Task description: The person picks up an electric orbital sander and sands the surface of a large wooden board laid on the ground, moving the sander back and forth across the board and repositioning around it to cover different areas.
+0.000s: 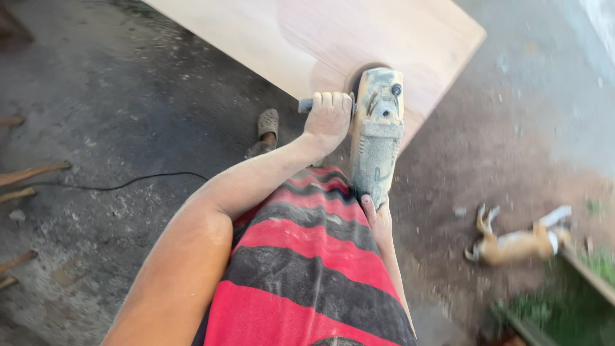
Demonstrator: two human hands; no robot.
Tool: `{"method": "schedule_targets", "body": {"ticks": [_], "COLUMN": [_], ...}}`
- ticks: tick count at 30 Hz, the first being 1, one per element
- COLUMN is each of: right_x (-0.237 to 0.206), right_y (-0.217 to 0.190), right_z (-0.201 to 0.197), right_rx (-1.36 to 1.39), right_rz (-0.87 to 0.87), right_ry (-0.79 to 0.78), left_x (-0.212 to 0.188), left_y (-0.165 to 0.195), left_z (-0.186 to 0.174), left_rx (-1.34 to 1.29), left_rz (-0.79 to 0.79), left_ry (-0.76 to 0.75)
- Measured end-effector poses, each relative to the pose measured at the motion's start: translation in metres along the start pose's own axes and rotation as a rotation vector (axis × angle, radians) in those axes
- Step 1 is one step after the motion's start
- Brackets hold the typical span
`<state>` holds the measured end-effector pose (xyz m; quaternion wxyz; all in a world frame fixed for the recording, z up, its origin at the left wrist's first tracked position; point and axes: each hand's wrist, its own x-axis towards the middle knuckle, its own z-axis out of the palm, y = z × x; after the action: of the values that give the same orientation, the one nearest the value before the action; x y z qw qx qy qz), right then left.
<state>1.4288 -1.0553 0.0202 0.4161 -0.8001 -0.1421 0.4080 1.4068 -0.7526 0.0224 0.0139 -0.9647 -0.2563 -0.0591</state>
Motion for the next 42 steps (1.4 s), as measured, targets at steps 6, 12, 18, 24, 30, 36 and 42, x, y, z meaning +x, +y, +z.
{"method": "schedule_targets", "body": {"ticks": [6,12,18,24,30,36,42], "right_x": [0.071,0.079,0.077,0.103,0.111,0.134,0.133], "right_y": [-0.065,-0.120,-0.170,-0.202,-0.264,-0.305,-0.319], "right_z": [0.032,0.021,0.030,0.089,0.159,0.235,0.255], "right_rx": [-0.196,-0.255,-0.187,0.097,0.132,0.077,-0.273], "right_rz": [0.010,0.015,-0.113,0.195,0.136,0.031,0.038], "right_ry": [-0.114,-0.182,-0.164,-0.175,-0.118,-0.070,-0.025], "left_x": [0.009,0.010,0.032,0.041,0.066,0.077,0.075], "left_y": [-0.083,-0.098,-0.147,-0.228,-0.305,-0.398,-0.427], "left_z": [-0.018,-0.027,-0.066,-0.083,-0.087,-0.086,-0.091], "left_rx": [0.067,-0.019,-0.262,-0.461,-0.472,-0.435,-0.471], "left_rz": [-0.261,-0.419,-0.375,-0.253,-0.257,-0.272,-0.315], "left_ry": [0.021,-0.116,-0.266,-0.434,-0.441,-0.369,-0.487]}}
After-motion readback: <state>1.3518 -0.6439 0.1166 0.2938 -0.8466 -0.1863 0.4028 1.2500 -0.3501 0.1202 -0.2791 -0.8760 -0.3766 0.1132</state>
